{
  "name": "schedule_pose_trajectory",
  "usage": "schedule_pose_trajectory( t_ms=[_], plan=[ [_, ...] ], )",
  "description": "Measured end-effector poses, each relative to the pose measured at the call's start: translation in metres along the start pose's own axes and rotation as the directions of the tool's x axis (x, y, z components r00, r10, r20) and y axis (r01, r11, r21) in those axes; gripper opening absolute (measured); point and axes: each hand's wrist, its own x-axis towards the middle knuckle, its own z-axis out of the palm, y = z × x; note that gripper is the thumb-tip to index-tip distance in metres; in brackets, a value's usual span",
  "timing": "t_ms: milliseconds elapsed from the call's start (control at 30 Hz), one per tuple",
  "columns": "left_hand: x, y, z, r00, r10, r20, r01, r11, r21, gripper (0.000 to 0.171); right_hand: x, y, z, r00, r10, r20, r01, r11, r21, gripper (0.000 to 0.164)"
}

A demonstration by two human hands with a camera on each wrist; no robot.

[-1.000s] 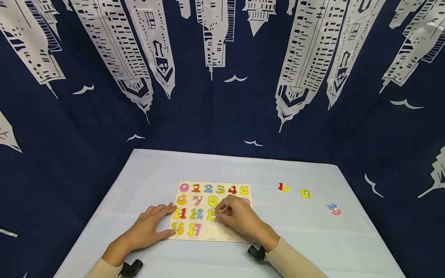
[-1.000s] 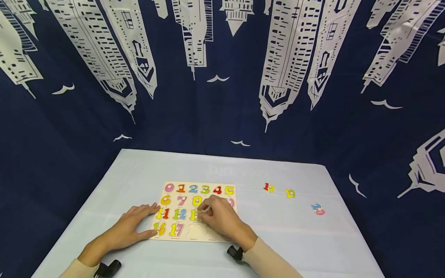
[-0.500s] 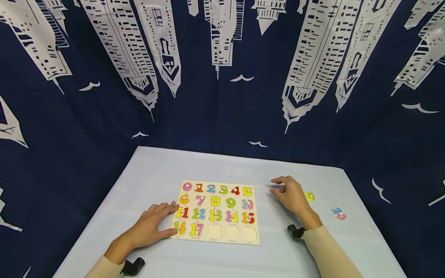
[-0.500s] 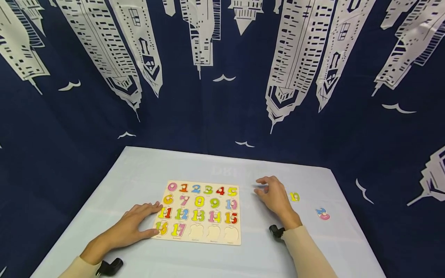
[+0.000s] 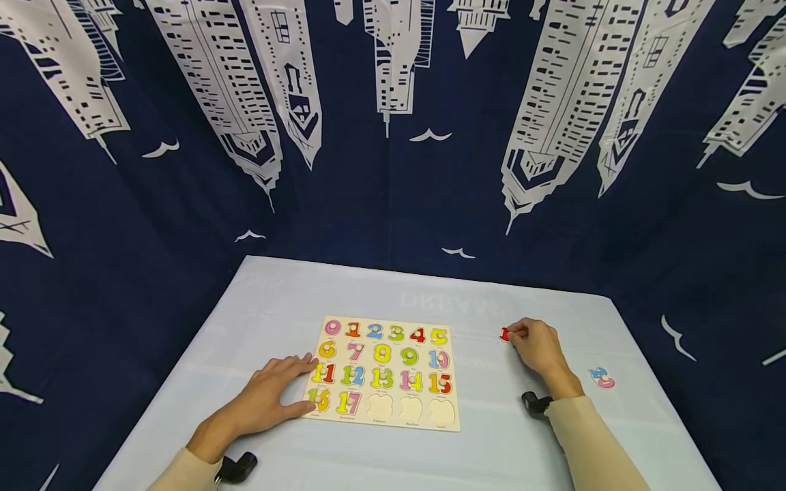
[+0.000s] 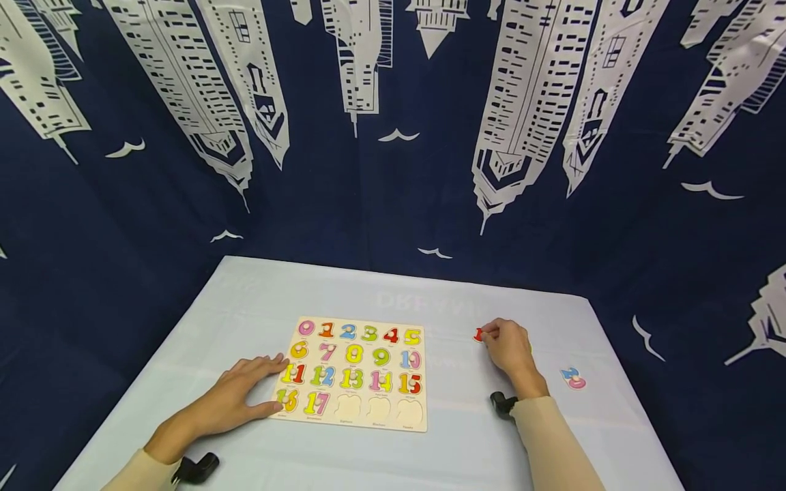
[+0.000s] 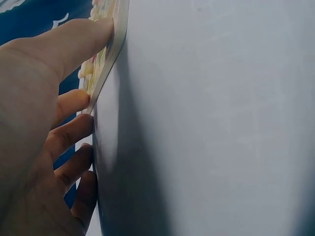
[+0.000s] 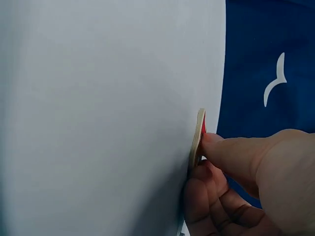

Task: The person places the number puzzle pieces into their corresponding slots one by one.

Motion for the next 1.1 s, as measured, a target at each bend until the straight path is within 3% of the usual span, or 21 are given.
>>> schedule_pose_trajectory(
  t_ms=[267, 667, 967, 1100],
  plan=[
    [0.000, -0.001, -0.001, 1.000, 0.006, 0.006, -0.006, 1.000, 0.000, 0.085, -0.010, -0.013, 0.006, 1.000, -0.027, -0.015, 0.027, 1.000, 0.014, 0.009],
    [0.000, 0.001, -0.002, 1.000, 0.001, 0.008, -0.001, 1.000, 0.005, 0.083, -0.042, -0.073, 0.023, 0.989, -0.148, 0.014, 0.148, 0.989, 0.032, 0.005],
    [0.000, 0.001, -0.003, 1.000, 0.021, 0.000, -0.021, 1.000, 0.009, 0.084, -0.070, -0.116, 0.039, 0.967, -0.235, 0.098, 0.226, 0.970, 0.095, 0.007],
    [-0.001, 0.000, -0.002, 1.000, 0.020, 0.001, -0.020, 1.000, 0.008, 0.085, -0.082, -0.132, 0.051, 0.939, -0.319, 0.131, 0.299, 0.943, 0.147, 0.009]
  ],
)
